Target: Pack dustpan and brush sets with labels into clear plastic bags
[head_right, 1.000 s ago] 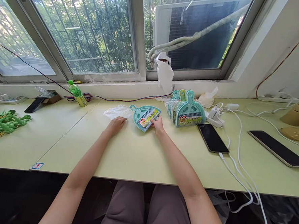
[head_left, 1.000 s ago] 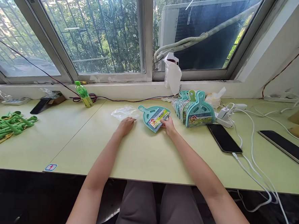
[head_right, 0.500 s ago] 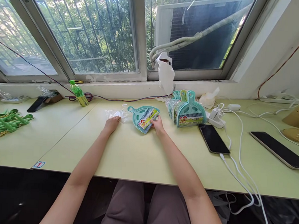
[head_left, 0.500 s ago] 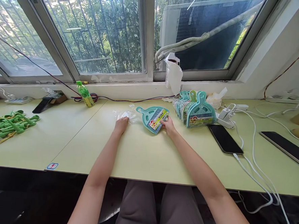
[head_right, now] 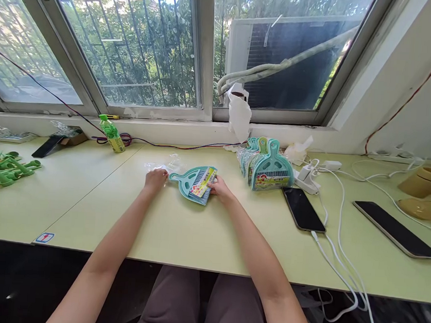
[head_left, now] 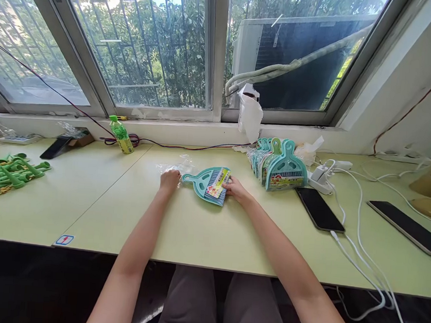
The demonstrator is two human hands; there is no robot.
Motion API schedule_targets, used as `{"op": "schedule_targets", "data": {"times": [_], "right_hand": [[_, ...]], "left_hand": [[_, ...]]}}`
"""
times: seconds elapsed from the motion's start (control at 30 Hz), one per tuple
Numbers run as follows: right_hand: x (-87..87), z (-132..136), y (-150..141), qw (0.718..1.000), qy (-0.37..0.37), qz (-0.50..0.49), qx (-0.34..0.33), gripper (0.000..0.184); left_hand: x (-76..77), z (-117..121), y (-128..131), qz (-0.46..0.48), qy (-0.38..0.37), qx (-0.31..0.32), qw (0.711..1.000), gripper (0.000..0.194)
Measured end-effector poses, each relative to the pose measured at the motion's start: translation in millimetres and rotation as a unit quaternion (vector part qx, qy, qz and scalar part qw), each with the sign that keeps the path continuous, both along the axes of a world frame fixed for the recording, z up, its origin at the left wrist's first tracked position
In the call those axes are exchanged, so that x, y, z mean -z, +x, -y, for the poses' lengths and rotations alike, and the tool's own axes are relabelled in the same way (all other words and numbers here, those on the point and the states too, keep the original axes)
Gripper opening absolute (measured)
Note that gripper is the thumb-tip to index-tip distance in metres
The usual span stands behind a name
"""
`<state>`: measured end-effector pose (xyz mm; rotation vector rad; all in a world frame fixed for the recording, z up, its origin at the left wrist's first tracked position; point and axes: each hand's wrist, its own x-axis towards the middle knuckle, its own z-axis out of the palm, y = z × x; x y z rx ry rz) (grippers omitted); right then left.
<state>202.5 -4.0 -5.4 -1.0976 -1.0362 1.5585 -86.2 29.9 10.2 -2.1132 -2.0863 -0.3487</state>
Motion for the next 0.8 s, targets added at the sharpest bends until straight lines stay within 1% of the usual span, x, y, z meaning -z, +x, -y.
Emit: {"op": "schedule_targets", "data": {"times": [0.1,0.17,0.2,0.27,0.33,0.4,0.53,0.67,0.73,0.8], "right_hand": [[1.4,2.2,-7.5,1.000,-0.002,-0.015,-0.005,0.043],[3.5,2.6,-13.1,1.000,0.002,-0.030,0.009,0.043],[4.6,2.4,-15.7,0.999,0.005,-0.038,0.022,0.044],[6.7,1.5,-19.8,0.997,0.010,-0.054,0.058,0.045],[7.9,0.4,-21.6,0.993,0.020,-0.067,0.093,0.045],[7.6,-0.3,-20.6,0.990,0.033,-0.075,0.114,0.043],[1.7,1.4,-15.9,0.989,0.073,-0.080,0.099,0.042],[-7.5,9.4,-21.4,0.992,0.092,-0.060,0.067,0.046],[-10.5,14.6,-28.8,0.993,0.094,-0.052,0.051,0.048],[-11.1,18.7,-36.3,0.993,0.096,-0.057,0.046,0.051]], "left_hand": [[-2.6,2.4,1.2,0.019,0.030,-0.041,0.999,0.039],[-5.2,4.9,2.6,0.044,0.068,-0.051,0.995,0.042],[-6.4,6.4,3.8,0.058,0.095,-0.043,0.993,0.042],[-8.5,9.8,7.7,0.078,0.153,-0.009,0.985,0.040],[-10.2,13.6,13.9,0.077,0.201,0.033,0.976,0.036],[-11.4,17.4,21.2,0.070,0.230,0.057,0.969,0.032],[-13.3,22.4,31.9,0.091,0.253,0.052,0.962,0.027],[-14.8,23.5,34.7,0.109,0.248,0.043,0.962,0.028],[-15.4,25.0,36.9,0.111,0.243,0.058,0.962,0.027],[-15.9,28.6,41.7,0.114,0.237,0.099,0.960,0.025]]}}
